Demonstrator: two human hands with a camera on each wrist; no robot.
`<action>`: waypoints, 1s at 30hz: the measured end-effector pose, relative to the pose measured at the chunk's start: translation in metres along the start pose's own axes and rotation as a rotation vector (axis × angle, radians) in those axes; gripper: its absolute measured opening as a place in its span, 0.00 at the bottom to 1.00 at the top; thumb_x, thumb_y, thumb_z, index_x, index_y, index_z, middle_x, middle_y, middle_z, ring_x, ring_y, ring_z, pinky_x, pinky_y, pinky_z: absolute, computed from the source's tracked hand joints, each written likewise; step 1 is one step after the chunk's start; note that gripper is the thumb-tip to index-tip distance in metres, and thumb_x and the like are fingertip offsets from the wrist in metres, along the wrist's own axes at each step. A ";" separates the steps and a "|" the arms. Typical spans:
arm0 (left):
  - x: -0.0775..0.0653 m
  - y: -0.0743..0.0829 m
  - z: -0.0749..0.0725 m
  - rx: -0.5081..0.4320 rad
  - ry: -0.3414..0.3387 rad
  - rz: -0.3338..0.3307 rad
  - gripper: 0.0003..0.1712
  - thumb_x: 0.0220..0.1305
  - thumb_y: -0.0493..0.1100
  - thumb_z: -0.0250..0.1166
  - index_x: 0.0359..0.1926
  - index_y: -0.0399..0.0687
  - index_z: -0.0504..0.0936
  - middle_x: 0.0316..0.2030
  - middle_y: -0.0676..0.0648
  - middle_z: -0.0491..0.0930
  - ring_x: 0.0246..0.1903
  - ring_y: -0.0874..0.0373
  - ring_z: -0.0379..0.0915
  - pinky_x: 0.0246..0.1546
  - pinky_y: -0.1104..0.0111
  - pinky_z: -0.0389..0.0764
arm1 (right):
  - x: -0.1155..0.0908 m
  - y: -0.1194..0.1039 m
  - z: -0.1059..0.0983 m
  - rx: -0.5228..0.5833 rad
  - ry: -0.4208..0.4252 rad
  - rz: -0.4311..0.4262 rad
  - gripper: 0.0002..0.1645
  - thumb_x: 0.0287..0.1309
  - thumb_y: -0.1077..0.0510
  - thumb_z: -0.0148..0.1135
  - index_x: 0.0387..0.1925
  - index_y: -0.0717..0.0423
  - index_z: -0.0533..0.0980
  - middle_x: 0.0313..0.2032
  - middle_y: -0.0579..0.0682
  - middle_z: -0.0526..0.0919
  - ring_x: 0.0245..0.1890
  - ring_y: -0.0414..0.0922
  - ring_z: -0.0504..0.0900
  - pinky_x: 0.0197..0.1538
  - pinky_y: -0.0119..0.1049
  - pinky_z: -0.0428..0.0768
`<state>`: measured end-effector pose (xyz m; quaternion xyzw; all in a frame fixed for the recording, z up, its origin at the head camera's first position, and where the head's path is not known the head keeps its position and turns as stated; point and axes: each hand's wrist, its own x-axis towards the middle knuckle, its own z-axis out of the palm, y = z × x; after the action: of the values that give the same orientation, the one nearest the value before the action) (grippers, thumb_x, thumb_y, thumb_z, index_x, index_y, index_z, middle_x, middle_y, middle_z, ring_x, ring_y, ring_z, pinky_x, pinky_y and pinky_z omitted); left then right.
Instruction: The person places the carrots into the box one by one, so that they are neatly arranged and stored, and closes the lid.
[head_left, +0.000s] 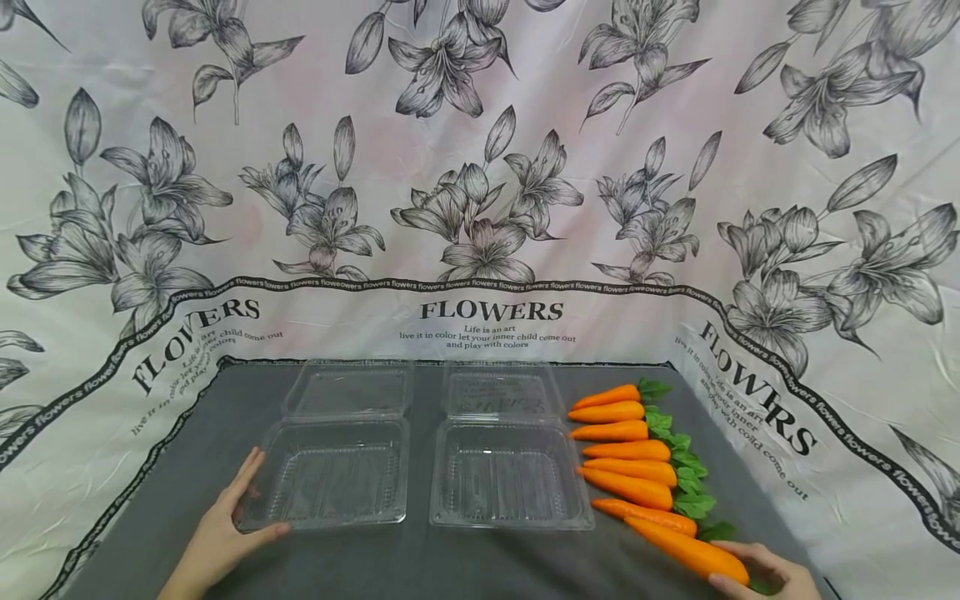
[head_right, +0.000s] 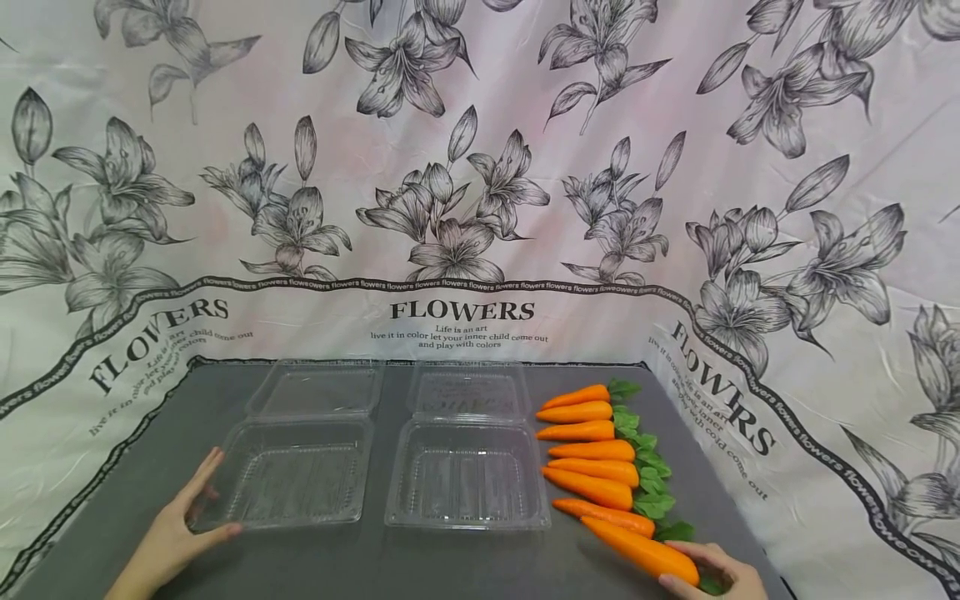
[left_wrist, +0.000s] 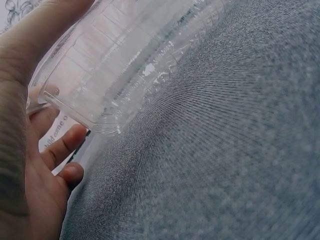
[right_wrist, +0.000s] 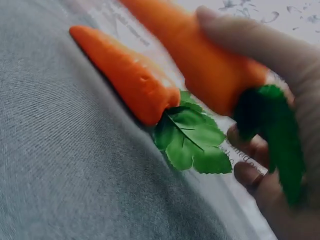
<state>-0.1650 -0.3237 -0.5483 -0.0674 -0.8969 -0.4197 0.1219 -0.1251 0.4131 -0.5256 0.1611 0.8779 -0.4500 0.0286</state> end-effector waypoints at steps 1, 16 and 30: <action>0.000 0.000 0.000 0.002 -0.003 -0.003 0.65 0.58 0.42 0.82 0.87 0.55 0.51 0.80 0.77 0.37 0.54 0.81 0.60 0.50 0.90 0.63 | -0.002 -0.004 0.000 -0.007 0.016 -0.018 0.38 0.55 0.45 0.83 0.61 0.63 0.84 0.45 0.46 0.89 0.39 0.34 0.84 0.42 0.33 0.84; -0.001 -0.001 0.000 0.014 -0.017 -0.024 0.65 0.60 0.44 0.81 0.87 0.56 0.48 0.79 0.79 0.34 0.55 0.83 0.58 0.54 0.36 0.78 | 0.009 -0.067 0.015 -0.015 0.174 -0.261 0.33 0.57 0.45 0.82 0.59 0.59 0.86 0.42 0.34 0.89 0.40 0.25 0.83 0.43 0.25 0.82; -0.001 0.001 0.000 0.021 -0.028 -0.040 0.66 0.59 0.45 0.82 0.87 0.55 0.47 0.85 0.62 0.36 0.64 0.42 0.71 0.55 0.39 0.78 | 0.032 -0.116 0.058 0.042 0.161 -0.372 0.28 0.57 0.47 0.83 0.56 0.55 0.88 0.48 0.45 0.91 0.41 0.29 0.81 0.45 0.30 0.81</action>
<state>-0.1640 -0.3230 -0.5473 -0.0540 -0.9040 -0.4117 0.1017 -0.1970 0.3126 -0.4757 0.0321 0.8825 -0.4512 -0.1287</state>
